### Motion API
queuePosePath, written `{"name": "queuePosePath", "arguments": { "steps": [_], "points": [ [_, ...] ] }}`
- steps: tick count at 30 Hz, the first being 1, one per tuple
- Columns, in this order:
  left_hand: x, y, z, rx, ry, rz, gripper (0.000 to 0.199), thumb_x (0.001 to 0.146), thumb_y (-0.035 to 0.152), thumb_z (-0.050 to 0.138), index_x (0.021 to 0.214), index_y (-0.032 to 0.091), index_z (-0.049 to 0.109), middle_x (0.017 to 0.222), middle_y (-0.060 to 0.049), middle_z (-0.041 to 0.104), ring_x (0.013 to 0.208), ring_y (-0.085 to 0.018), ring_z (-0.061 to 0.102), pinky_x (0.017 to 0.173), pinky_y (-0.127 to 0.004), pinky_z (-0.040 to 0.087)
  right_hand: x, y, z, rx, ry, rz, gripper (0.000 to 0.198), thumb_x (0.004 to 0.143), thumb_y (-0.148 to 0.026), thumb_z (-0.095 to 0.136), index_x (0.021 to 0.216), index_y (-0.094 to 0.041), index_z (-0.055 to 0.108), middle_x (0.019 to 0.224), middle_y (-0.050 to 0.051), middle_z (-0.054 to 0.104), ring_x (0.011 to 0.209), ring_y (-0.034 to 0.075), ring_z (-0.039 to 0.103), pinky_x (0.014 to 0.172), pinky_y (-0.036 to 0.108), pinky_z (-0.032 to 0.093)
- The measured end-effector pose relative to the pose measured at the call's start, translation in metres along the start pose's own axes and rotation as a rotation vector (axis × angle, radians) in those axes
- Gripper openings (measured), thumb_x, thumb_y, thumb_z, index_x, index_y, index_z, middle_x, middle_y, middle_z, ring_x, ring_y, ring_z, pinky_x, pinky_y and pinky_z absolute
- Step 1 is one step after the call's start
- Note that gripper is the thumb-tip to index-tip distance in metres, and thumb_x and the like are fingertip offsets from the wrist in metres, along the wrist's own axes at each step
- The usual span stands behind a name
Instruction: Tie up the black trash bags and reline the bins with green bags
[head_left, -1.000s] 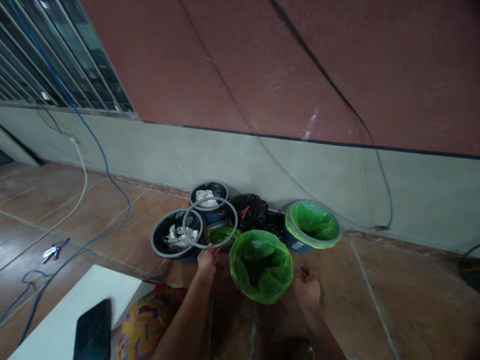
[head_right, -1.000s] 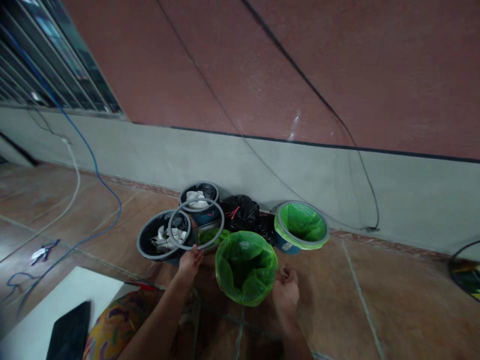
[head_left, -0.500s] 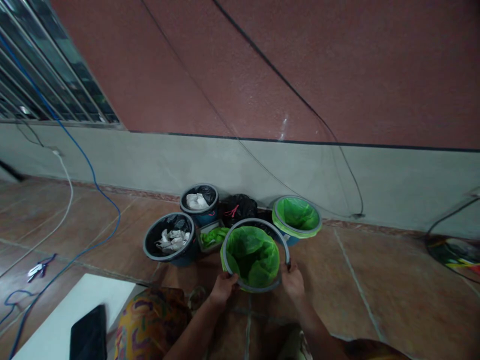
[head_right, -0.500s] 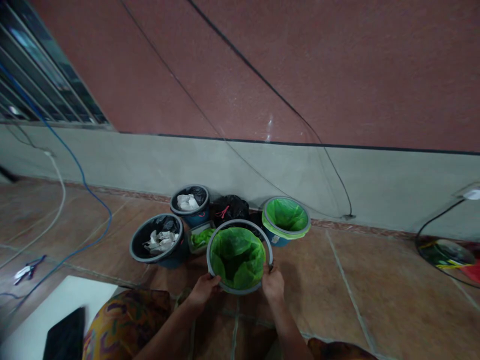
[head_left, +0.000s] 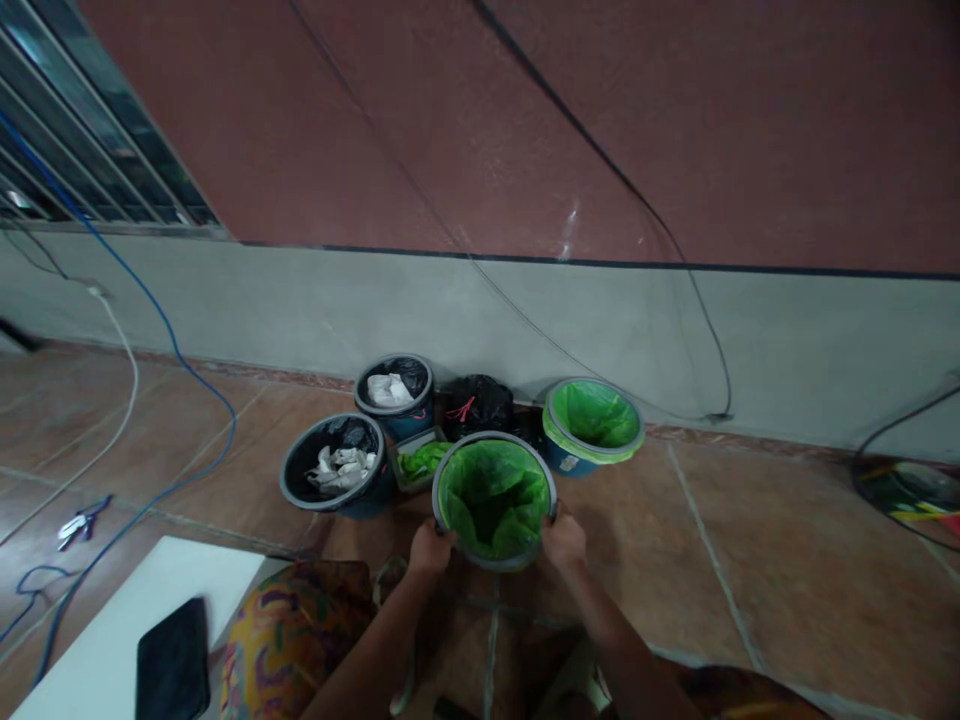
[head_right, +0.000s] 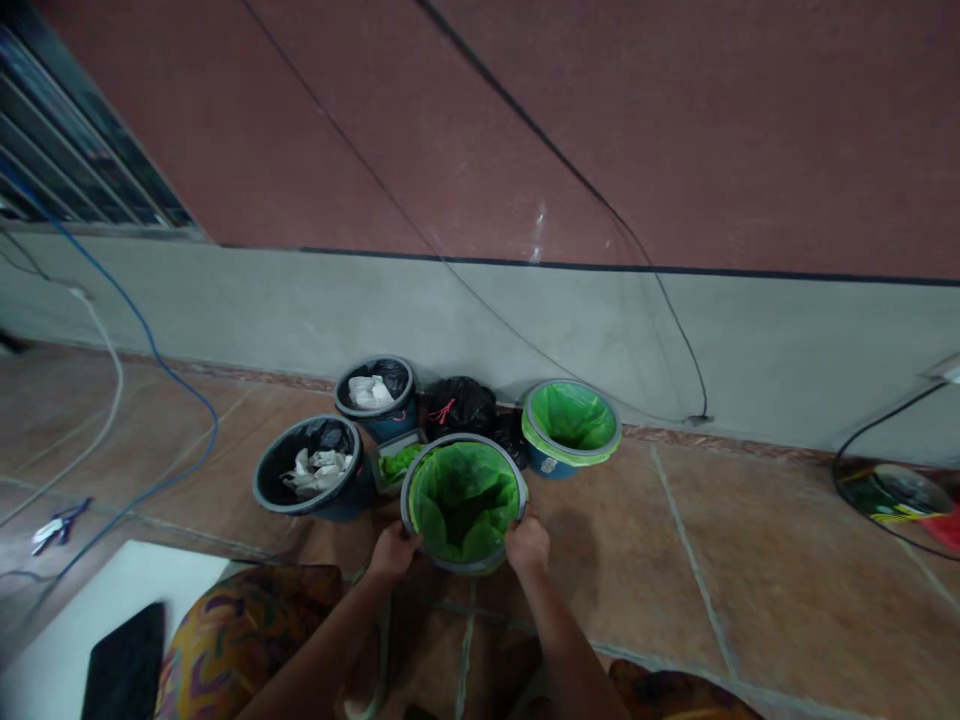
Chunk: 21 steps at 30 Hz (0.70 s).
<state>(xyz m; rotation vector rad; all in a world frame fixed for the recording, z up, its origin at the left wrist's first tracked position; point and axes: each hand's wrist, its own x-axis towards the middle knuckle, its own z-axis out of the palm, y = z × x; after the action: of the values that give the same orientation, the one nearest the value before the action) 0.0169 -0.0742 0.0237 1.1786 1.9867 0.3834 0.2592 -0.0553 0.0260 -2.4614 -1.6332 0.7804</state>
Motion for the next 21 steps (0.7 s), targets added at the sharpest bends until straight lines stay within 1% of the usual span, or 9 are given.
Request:
{"name": "queuePosePath", "arguments": {
  "steps": [4, 9, 13, 18, 21],
  "points": [
    [0.001, 0.009, -0.001, 0.135, 0.044, -0.015, 0.020, 0.082, 0.020, 0.062, 0.101, 0.011, 0.062, 0.101, -0.012, 0.072, 0.095, -0.019, 0.067, 0.073, -0.022, 0.045, 0.006, -0.004, 0.002, -0.027, -0.018, 0.008, 0.038, 0.092, -0.024, 0.043, 0.126, -0.010, 0.053, 0.107, 0.016, 0.071, 0.101, 0.023, 0.068, 0.082, 0.028, 0.049],
    [0.003, 0.017, 0.002, 0.227, 0.037, -0.027, 0.027, 0.085, 0.023, 0.059, 0.108, 0.010, 0.059, 0.108, -0.014, 0.071, 0.103, -0.022, 0.066, 0.079, -0.024, 0.046, 0.013, -0.006, 0.004, -0.037, -0.036, 0.035, 0.034, 0.092, -0.024, 0.043, 0.120, -0.009, 0.056, 0.109, 0.017, 0.070, 0.104, 0.023, 0.067, 0.082, 0.028, 0.049],
    [0.003, 0.018, 0.006, 0.265, 0.006, -0.042, 0.029, 0.085, 0.025, 0.057, 0.110, 0.009, 0.060, 0.110, -0.015, 0.071, 0.106, -0.024, 0.066, 0.080, -0.024, 0.046, 0.016, -0.008, 0.007, -0.034, -0.045, 0.073, 0.034, 0.092, -0.023, 0.039, 0.117, -0.011, 0.059, 0.109, 0.017, 0.070, 0.101, 0.025, 0.068, 0.079, 0.031, 0.051],
    [0.002, 0.018, 0.008, 0.274, -0.008, -0.042, 0.028, 0.085, 0.023, 0.056, 0.110, 0.013, 0.062, 0.110, -0.013, 0.071, 0.108, -0.023, 0.066, 0.083, -0.023, 0.047, 0.018, -0.005, 0.014, -0.075, -0.060, 0.085, 0.033, 0.090, -0.018, 0.038, 0.109, -0.010, 0.065, 0.108, 0.018, 0.070, 0.100, 0.027, 0.069, 0.079, 0.033, 0.052],
    [0.004, 0.019, 0.008, 0.281, -0.016, -0.054, 0.029, 0.085, 0.023, 0.055, 0.111, 0.013, 0.062, 0.112, -0.014, 0.071, 0.109, -0.023, 0.065, 0.085, -0.024, 0.047, 0.020, -0.003, 0.018, -0.065, -0.055, 0.083, 0.036, 0.091, -0.016, 0.036, 0.113, -0.010, 0.064, 0.109, 0.018, 0.071, 0.100, 0.026, 0.069, 0.079, 0.033, 0.052]
  ]
}}
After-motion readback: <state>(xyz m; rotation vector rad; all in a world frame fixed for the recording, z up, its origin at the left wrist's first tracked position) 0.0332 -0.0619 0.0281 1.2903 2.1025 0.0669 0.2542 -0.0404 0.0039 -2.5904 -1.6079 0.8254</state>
